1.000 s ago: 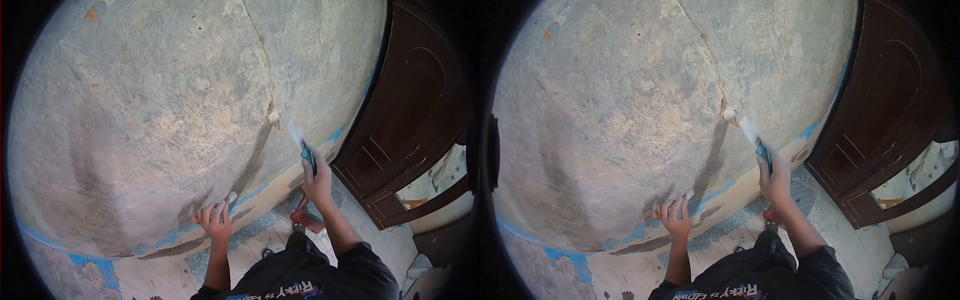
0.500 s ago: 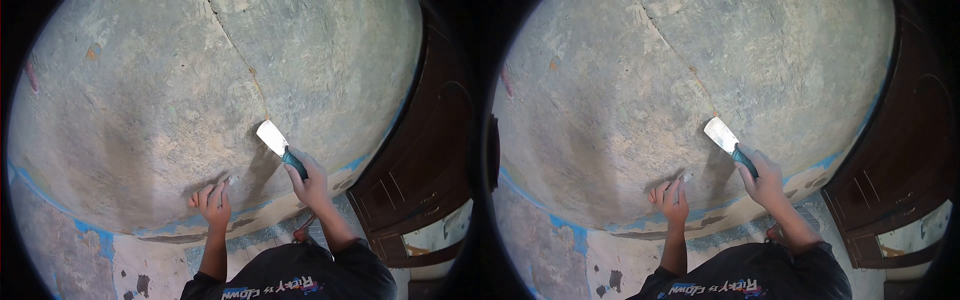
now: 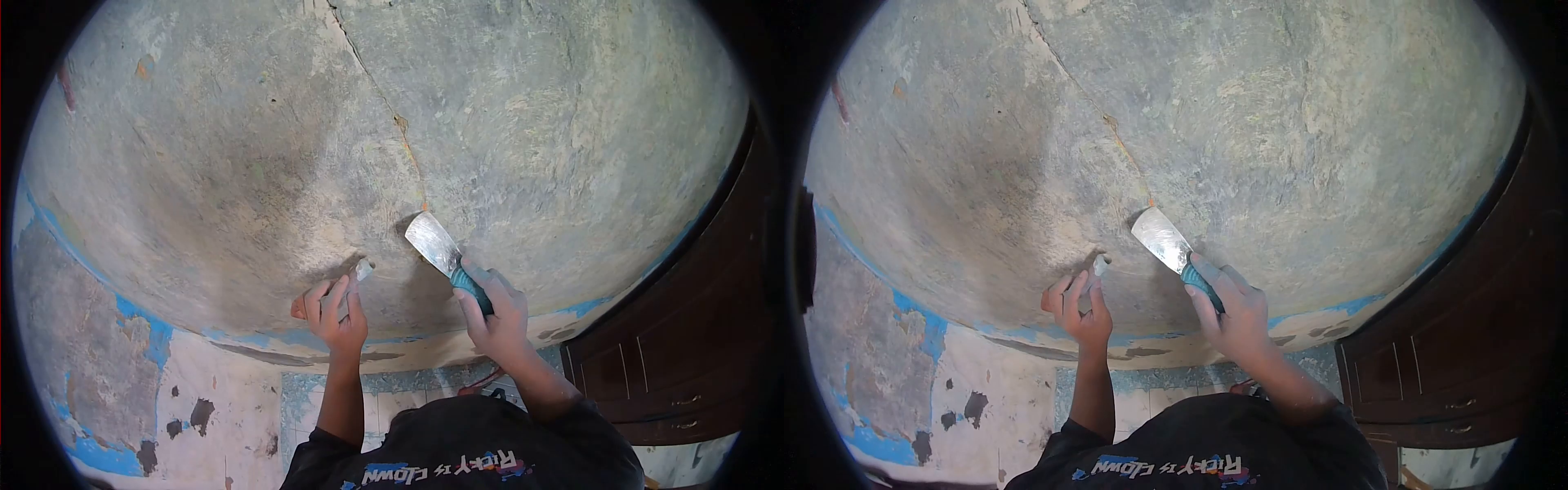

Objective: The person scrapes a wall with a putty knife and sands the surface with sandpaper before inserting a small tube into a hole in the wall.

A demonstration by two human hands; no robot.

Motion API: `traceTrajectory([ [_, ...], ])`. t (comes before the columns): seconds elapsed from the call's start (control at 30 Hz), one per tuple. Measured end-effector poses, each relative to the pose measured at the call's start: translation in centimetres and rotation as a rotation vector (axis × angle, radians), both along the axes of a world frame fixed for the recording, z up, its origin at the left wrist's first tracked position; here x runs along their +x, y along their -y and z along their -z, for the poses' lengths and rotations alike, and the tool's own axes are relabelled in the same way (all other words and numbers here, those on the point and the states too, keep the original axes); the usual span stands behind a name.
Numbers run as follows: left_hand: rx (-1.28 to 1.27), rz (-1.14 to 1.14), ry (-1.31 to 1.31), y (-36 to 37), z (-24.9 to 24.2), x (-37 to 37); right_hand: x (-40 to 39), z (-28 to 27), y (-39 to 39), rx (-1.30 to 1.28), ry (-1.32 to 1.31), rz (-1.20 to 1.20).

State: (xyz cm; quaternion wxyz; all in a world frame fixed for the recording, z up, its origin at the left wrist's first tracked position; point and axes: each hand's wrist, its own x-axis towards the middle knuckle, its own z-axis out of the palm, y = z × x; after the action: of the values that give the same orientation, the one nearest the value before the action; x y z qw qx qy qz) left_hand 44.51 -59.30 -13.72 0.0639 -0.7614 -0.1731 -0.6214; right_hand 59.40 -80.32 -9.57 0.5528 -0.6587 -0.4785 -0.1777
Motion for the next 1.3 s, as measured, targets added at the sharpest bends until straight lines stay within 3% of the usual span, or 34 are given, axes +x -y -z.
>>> traceTrajectory([
  [0.73, 0.043, 0.149, 0.125, -3.9, -1.4, 2.0, -2.1, -2.3, -1.5, 0.018, 0.039, 0.089],
  [1.3, 0.223, 0.166, 0.265, -6.4, -0.6, 3.5, -4.4, -2.4, -4.0, 0.09, 0.024, 0.193],
])
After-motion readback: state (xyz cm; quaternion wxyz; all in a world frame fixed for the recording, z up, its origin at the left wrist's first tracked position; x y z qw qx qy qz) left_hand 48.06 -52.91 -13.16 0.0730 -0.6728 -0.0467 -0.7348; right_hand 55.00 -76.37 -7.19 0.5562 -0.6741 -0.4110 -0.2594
